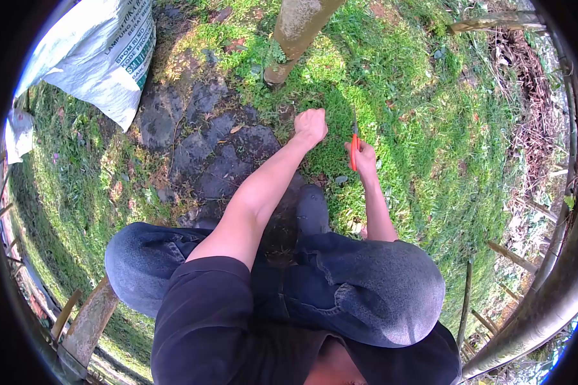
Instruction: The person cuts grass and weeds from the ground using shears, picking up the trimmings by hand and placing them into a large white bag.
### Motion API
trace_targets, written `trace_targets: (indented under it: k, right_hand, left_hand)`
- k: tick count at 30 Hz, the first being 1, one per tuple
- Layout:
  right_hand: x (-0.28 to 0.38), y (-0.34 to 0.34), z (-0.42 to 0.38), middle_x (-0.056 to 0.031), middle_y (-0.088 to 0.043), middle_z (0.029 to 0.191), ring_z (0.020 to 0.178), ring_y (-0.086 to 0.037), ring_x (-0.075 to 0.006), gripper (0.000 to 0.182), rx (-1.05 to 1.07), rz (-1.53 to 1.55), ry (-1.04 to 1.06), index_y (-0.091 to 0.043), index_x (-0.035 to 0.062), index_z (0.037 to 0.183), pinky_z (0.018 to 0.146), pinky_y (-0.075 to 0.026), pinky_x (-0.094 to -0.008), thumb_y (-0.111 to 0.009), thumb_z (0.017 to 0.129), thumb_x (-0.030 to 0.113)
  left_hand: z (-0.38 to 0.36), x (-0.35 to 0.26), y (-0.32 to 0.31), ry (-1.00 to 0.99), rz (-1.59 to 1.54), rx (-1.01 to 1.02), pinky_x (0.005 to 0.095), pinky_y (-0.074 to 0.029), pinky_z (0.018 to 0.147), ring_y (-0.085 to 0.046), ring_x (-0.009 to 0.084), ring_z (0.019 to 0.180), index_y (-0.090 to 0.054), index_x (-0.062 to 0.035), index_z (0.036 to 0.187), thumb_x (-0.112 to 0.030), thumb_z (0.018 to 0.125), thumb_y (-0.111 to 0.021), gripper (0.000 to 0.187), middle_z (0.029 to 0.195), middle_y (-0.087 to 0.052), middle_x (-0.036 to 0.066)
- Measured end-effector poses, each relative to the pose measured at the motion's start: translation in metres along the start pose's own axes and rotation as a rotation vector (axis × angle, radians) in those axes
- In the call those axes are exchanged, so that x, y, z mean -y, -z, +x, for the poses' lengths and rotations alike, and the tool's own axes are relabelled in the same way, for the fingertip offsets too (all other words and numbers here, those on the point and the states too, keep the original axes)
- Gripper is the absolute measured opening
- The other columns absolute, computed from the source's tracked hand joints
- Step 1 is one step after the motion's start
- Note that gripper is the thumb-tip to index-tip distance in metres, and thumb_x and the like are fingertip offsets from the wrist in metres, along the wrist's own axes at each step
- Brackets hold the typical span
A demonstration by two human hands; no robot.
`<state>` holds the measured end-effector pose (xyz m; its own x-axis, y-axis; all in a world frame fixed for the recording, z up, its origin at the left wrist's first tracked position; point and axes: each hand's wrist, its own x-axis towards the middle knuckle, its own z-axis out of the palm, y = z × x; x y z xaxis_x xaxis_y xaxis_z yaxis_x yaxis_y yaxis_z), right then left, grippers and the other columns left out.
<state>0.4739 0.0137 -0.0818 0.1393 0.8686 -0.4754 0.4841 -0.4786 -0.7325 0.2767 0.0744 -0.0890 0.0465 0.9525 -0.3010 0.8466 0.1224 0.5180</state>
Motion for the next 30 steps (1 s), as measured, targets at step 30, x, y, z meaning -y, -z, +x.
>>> trace_targets:
  k: [30]
  right_hand:
    - [0.042, -0.047, 0.043, -0.0131, -0.069, 0.106, 0.073, -0.073, -0.0184, 0.025, 0.132, 0.424, 0.088, -0.056, -0.0038, 0.112, 0.055, -0.053, -0.0241, -0.058, 0.087, 0.001]
  left_hand:
    - [0.013, 0.014, 0.003, 0.061, -0.276, -0.067, 0.0492, -0.053, 0.083, -0.068, 0.0384, 0.096, -0.070, -0.0081, 0.107, -0.035, 0.090, -0.068, 0.032, 0.095, -0.072, 0.019]
